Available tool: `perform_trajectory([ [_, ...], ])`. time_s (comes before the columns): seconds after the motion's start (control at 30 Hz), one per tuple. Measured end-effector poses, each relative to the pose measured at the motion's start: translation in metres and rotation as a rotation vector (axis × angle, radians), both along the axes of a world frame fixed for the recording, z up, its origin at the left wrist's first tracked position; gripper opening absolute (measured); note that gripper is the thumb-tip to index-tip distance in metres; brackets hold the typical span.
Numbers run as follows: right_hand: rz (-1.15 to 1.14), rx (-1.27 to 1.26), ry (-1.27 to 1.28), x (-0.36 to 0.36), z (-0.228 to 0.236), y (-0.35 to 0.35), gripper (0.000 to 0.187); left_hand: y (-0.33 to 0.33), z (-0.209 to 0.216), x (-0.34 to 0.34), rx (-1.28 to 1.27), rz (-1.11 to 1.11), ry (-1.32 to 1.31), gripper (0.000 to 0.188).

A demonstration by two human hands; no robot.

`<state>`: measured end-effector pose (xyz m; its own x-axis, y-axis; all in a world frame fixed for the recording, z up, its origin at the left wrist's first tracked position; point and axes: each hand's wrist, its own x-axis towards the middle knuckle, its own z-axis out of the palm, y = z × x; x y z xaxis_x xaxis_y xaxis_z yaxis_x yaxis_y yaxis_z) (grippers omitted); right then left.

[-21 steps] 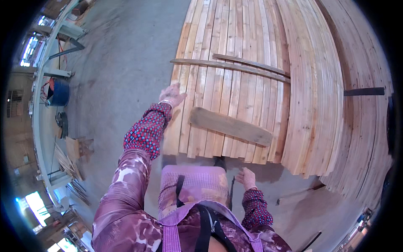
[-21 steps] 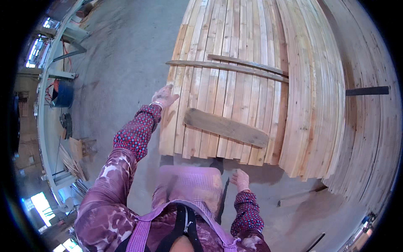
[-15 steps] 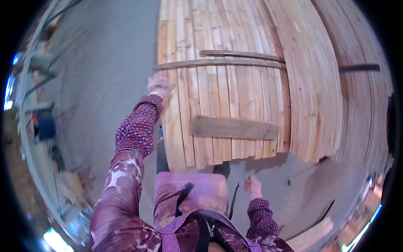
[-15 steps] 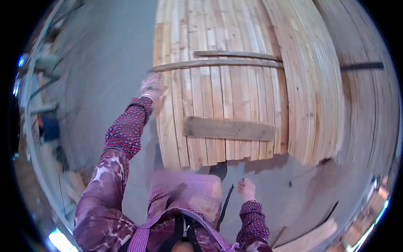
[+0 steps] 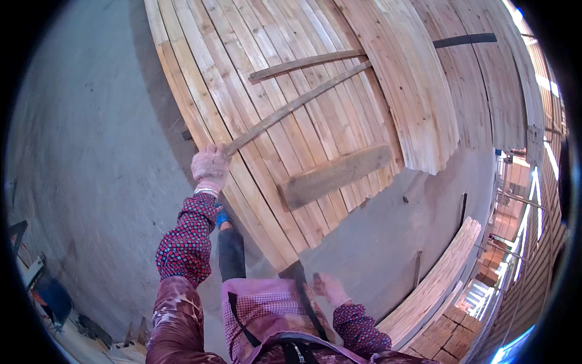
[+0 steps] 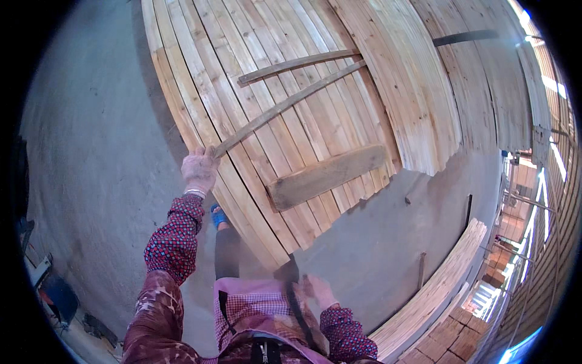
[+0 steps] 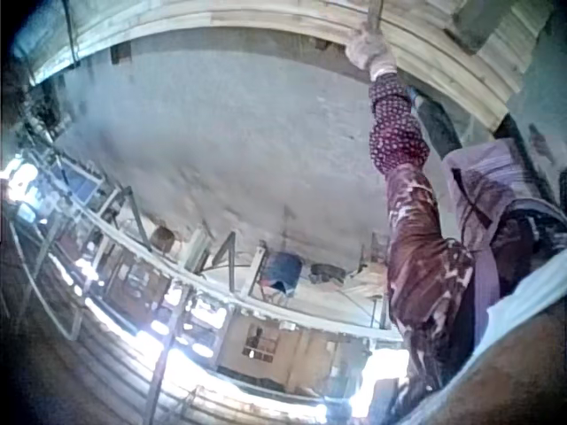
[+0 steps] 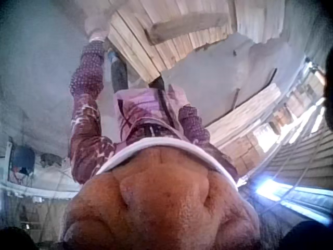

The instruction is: The person pours a liquid from a red bucket into a machine hopper using a ladle. The person then walks to a stack of wooden planks, picks up a bundle, and places it onto a metal rack. The person repeats this process, moving multiple bundles of planks from the floor to the rack.

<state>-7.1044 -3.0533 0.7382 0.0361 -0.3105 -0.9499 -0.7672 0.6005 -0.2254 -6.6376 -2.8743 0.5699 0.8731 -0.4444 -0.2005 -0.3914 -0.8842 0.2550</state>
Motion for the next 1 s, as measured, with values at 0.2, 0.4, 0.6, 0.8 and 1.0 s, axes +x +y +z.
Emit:
perform_trajectory([
  [0.2, 0.082, -0.103, -0.169, 0.079, 0.015, 0.006, 0.045, 0.023, 0.032, 0.082, -0.044, -0.097, -0.133, 0.02],
  [0.4, 0.695, -0.172, -0.026, 0.006, -0.037, 0.004, 0.044, 0.014, -0.045, -0.006, -0.398, -0.001, -0.099, 0.024],
  [0.6, 0.038, -0.007, -0.006, -0.002, -0.022, 0.005, 0.043, 0.037, 0.015, 0.123, -0.176, -0.123, -0.251, 0.032],
  [0.8, 0.531, -0.218, -0.031, 0.0, -0.049, -0.029, 0.024, 0.034, -0.024, -0.005, -0.153, -0.009, -0.038, 0.043],
  [1.0, 1.635, -1.202, 0.172, 0.121, -0.043, -0.21, 0.016, 0.053, -0.006, 0.083, -0.215, 0.027, -0.065, 0.038],
])
